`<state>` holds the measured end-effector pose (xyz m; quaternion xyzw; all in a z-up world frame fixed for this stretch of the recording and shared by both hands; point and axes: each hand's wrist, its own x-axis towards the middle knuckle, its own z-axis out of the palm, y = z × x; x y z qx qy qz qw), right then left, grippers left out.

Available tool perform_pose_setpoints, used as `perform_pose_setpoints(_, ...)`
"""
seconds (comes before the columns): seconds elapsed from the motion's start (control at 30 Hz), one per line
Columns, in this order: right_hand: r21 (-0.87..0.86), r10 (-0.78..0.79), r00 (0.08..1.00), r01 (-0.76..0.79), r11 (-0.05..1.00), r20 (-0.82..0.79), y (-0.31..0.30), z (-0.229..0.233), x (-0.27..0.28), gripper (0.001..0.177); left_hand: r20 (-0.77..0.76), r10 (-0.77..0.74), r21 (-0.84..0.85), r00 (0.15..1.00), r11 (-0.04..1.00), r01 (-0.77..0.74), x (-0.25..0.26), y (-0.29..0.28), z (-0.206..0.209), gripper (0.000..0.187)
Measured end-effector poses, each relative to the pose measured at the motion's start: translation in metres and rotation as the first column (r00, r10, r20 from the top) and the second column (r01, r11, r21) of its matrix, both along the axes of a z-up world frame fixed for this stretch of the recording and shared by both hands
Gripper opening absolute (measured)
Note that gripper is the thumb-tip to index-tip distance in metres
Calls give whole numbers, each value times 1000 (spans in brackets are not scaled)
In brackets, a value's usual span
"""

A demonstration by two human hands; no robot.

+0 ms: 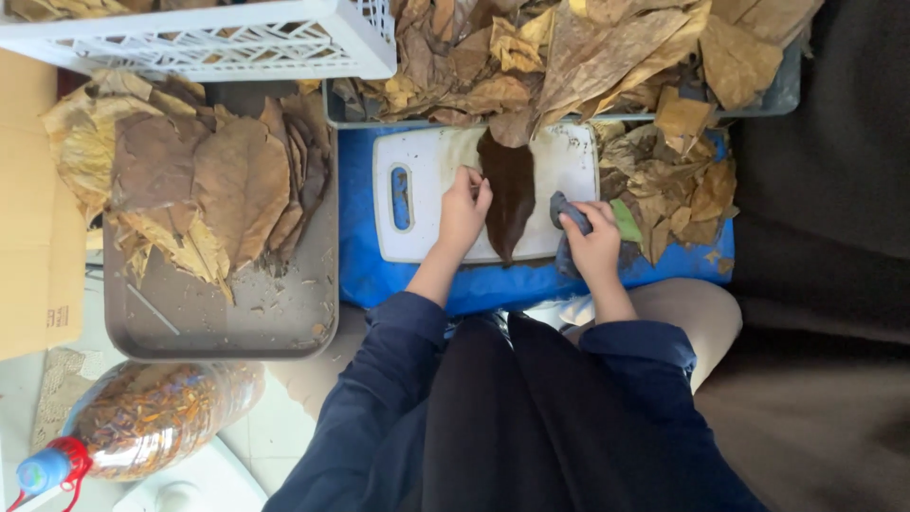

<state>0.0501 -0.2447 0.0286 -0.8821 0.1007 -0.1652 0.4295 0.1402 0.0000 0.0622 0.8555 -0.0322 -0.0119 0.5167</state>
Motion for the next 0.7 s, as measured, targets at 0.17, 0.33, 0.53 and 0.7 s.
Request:
perform_pose_setpoints(0.17,6,-20,998,20,1000,67,-1,3,-2,24,268,38,173,963,981,-87,-18,34,59,15)
perform_pose_setpoints(0.33,28,-43,987,39,999,152,-10,11,-3,21,550,-103,674,829,640,-368,-13,31,95,17)
perform_pose_setpoints(0.53,17,-36,986,34,999,162,-9,7,-4,25,169,-359,681,918,716,154,-12,-33,12,29)
perform_pose_setpoints(0.7,111,-119,990,111,988,70,-1,13,-3,38,330,-435,705,837,704,88,-73,-9,-29,19)
